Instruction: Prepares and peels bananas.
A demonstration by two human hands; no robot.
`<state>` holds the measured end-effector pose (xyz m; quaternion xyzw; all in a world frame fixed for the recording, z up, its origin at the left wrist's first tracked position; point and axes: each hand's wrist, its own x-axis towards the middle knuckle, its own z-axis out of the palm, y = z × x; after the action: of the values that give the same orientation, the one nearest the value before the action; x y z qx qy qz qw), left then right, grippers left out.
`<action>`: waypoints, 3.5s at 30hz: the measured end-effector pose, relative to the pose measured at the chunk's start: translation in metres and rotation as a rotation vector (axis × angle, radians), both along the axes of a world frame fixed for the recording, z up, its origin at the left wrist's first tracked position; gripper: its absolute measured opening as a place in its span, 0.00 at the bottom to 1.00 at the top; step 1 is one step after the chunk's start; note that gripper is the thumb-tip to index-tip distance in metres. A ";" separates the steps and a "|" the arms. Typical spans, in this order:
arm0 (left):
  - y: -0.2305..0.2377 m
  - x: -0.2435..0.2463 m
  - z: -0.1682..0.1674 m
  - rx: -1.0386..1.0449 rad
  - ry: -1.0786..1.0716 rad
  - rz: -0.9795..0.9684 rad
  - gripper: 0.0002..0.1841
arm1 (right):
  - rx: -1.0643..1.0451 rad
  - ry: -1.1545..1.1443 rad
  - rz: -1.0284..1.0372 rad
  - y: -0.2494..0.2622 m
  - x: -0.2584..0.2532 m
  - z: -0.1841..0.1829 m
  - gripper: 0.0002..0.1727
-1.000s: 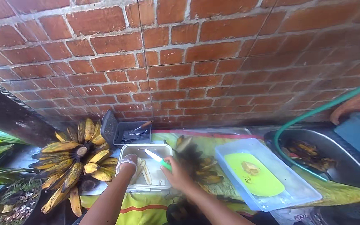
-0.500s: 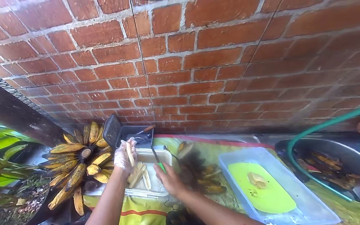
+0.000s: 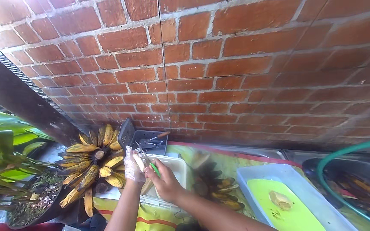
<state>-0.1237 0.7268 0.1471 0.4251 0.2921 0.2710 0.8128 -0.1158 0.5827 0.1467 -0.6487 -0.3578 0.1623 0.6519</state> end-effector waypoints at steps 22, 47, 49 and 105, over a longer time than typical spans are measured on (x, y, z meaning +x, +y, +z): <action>-0.007 0.011 0.014 -0.245 -0.127 -0.031 0.27 | 0.002 -0.051 -0.046 -0.002 -0.020 -0.027 0.26; -0.010 0.013 0.013 -0.240 -0.153 -0.030 0.25 | -0.047 -0.024 -0.029 -0.005 -0.007 -0.033 0.27; -0.012 0.012 0.014 -0.240 -0.160 -0.051 0.26 | -0.052 -0.031 -0.022 -0.006 -0.008 -0.034 0.27; 0.039 -0.012 -0.078 0.023 0.218 -0.515 0.41 | -0.824 -0.244 -0.261 -0.055 0.044 -0.045 0.31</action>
<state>-0.1352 0.7656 0.0692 0.5211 0.2573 0.0114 0.8137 -0.0718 0.5281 0.1018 -0.9082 -0.2528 0.1300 0.3073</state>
